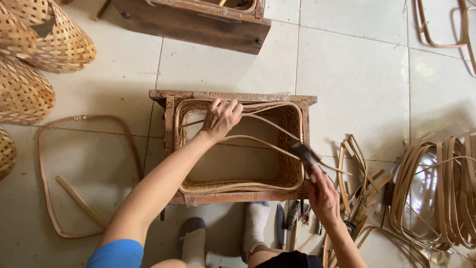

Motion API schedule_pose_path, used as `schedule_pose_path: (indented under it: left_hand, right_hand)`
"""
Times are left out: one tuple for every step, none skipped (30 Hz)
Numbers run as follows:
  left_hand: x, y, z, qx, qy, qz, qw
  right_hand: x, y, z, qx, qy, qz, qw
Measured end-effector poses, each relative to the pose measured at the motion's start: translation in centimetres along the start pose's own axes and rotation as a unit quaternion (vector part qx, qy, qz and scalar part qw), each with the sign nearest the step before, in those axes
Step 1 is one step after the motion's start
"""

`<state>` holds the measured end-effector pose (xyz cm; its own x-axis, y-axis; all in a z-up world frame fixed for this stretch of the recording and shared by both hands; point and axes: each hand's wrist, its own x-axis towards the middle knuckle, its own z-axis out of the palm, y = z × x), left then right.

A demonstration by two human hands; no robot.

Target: The person weaves a rectangular basket by inserting thin bamboo strips into a wooden frame. They use a hammer to tap the strips into place and scissors to trim excess material.

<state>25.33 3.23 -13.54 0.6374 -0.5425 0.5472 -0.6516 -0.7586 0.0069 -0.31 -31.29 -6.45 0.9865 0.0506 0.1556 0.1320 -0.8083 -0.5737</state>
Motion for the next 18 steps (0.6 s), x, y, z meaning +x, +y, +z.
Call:
schedule_pose_path:
  left_hand:
    - [-0.9,0.6,-0.4,-0.009,-0.006,-0.011,1.000]
    - [-1.6,1.1,-1.0,-0.017,-0.012,-0.021,1.000]
    - [-1.7,1.1,-1.5,-0.029,0.005,-0.045,0.999]
    - [-2.2,1.4,-2.5,-0.042,0.021,-0.069,0.997]
    - [-2.6,1.1,-3.7,-0.051,0.038,-0.093,0.994]
    - [-2.7,0.7,-4.9,-0.067,0.044,-0.119,0.990]
    - [-3.3,0.6,-6.2,-0.084,0.048,-0.147,0.984]
    - [-3.8,0.2,-7.4,-0.101,0.051,-0.176,0.978]
    - [-3.8,-0.6,-8.5,-0.103,0.043,-0.197,0.974]
    - [-3.8,-1.8,-9.5,-0.105,0.034,-0.217,0.970]
    - [-3.6,-2.9,-10.2,-0.107,0.028,-0.237,0.965]
    - [-3.1,-4.0,-10.4,-0.108,0.030,-0.224,0.968]
    - [-2.7,-4.8,-10.5,-0.111,0.033,-0.214,0.970]
    - [-2.6,-5.2,-10.5,-0.113,0.035,-0.203,0.972]
    - [-2.2,-5.7,-10.2,-0.126,0.026,-0.179,0.975]
    - [-1.9,-6.0,-9.8,-0.138,0.017,-0.154,0.978]
    - [-1.9,-5.8,-9.4,-0.151,0.003,-0.130,0.980]
    - [-2.0,-5.7,-9.0,-0.173,-0.007,-0.143,0.974]
  right_hand:
    - [-1.5,-0.2,0.1,-0.042,-0.050,0.030,0.997]
    - [-3.1,-0.6,0.1,-0.083,-0.101,0.060,0.990]
    - [-4.0,-0.8,0.2,-0.093,-0.053,0.012,0.994]
    - [-5.0,-1.2,0.3,-0.102,-0.005,-0.036,0.994]
    - [-5.7,-1.6,0.6,-0.110,0.045,-0.086,0.989]
    - [-6.2,-1.7,0.7,-0.112,0.072,-0.027,0.991]
    - [-7.0,-1.7,0.8,-0.113,0.095,0.034,0.989]
    - [-7.7,-1.5,0.8,-0.114,0.117,0.094,0.982]
    - [-8.4,-1.0,0.8,-0.089,0.146,0.156,0.973]
    - [-9.1,-0.4,0.9,-0.064,0.174,0.219,0.958]
    - [-9.5,0.4,1.2,-0.037,0.202,0.278,0.938]
    - [-9.9,1.3,1.5,-0.031,0.208,0.307,0.928]
    - [-10.3,2.5,1.8,-0.025,0.212,0.334,0.918]
    - [-10.7,3.7,2.0,-0.020,0.215,0.361,0.907]
    - [-10.9,4.9,2.4,-0.027,0.189,0.390,0.901]
    - [-11.2,6.0,3.2,-0.035,0.162,0.418,0.893]
    - [-11.9,6.8,3.9,-0.043,0.132,0.448,0.883]
    - [-12.6,7.5,4.8,-0.048,0.113,0.466,0.876]
